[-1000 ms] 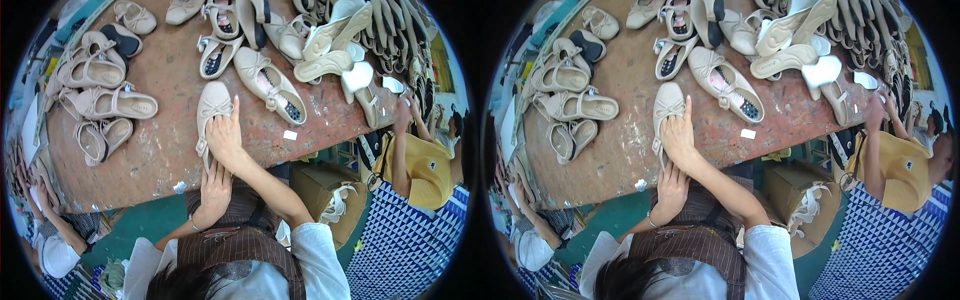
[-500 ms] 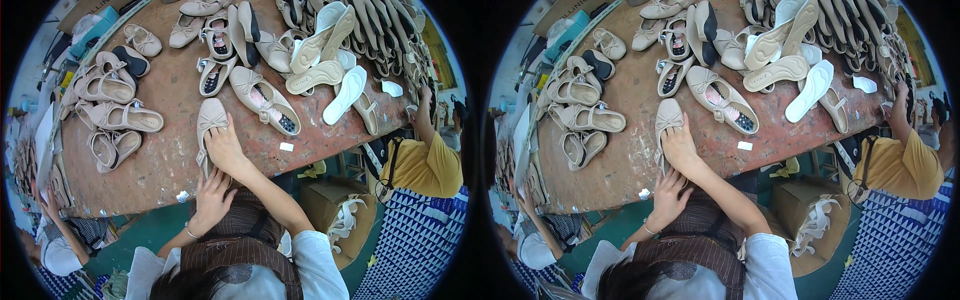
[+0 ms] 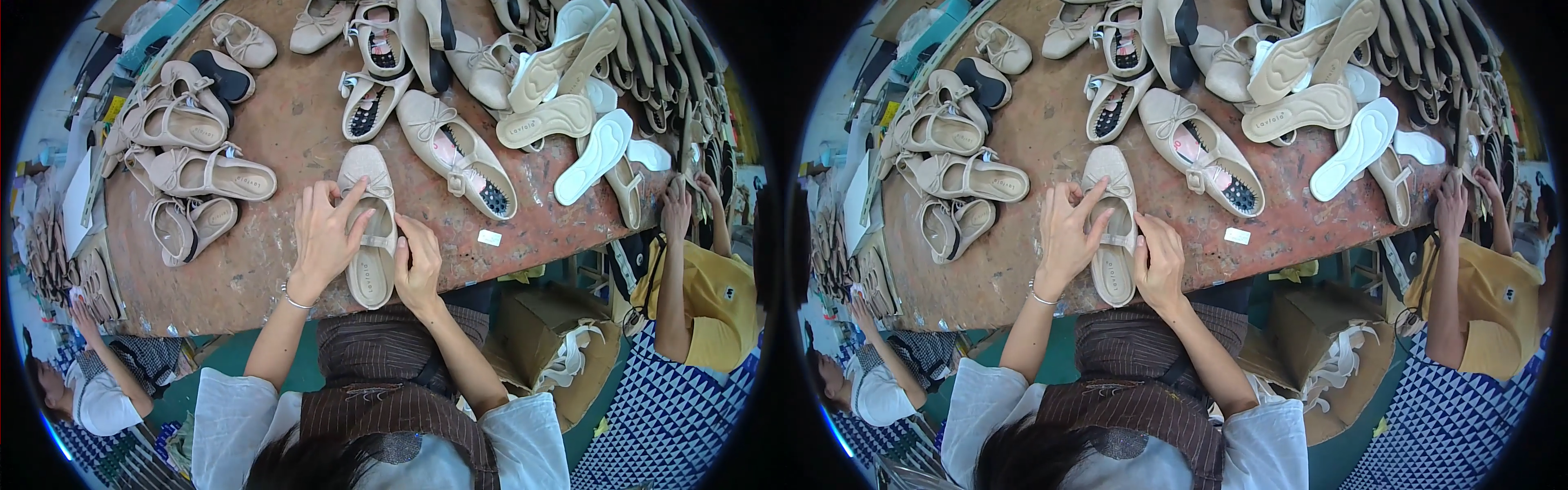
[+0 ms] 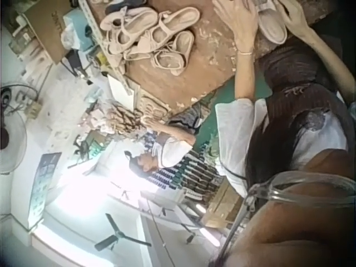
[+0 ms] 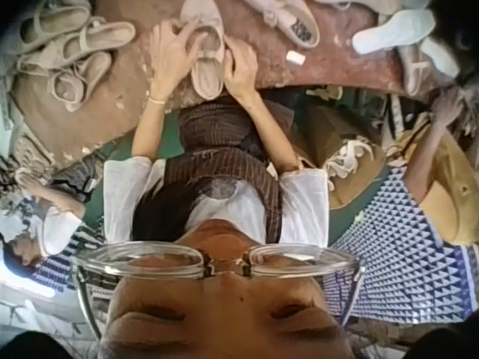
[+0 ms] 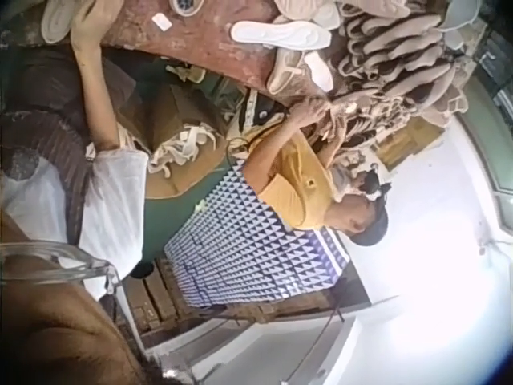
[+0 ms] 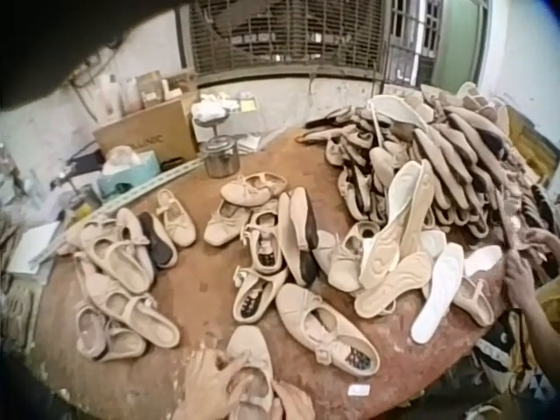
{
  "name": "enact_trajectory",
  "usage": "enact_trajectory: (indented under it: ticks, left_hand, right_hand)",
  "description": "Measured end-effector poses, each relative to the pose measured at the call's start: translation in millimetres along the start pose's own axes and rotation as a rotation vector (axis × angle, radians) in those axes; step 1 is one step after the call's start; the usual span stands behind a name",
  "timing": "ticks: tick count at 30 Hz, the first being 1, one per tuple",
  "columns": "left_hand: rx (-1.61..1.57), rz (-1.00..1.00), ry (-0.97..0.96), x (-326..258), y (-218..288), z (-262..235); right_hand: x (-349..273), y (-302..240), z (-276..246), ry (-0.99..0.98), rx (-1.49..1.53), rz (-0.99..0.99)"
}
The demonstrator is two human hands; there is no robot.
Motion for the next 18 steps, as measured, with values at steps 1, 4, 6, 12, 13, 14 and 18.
enact_trajectory:
  ticks: [1, 4, 6, 12, 13, 14, 18]
  left_hand:
    - [0.006, -0.019, -0.014, -0.1, 0.1, 0.7]
    - [0.013, -0.007, 0.008, -0.1, -2.3, 2.3]
    - [-0.007, -0.02, 0.009, 1.6, -3.7, 5.1]
    - [-0.142, -0.088, 0.071, 2.1, -7.7, 18.6]
    - [-0.2, -0.096, 0.133, 0.2, -9.7, 21.6]
    - [-0.2, -0.096, 0.131, -1.9, -10.3, 24.4]
    - [-0.248, -0.171, 0.175, -4.6, -9.3, 27.5]
  right_hand:
    - [0.7, -0.4, 0.1, 0.006, -0.01, -0.006]
    - [2.2, -1.4, -0.3, 0.01, -0.022, -0.007]
    - [3.3, -1.6, -0.7, 0.006, -0.023, -0.006]
    - [3.4, -1.3, 0.3, 0.002, -0.024, 0.007]
    - [3.4, -1.6, 0.5, 0.001, -0.024, 0.011]
    - [3.1, -1.3, 0.5, 0.001, -0.025, 0.013]
    - [3.8, -1.0, 0.5, -0.002, -0.026, 0.002]
Point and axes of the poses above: each hand's wrist, its own x-axis towards the middle knuckle, its own z-axis out of the palm, y = z × x, the point moved 2 cm from there along x, towards the middle knuckle, and after that the axes turned 2 degrees about -x, right-handed, at the moved point
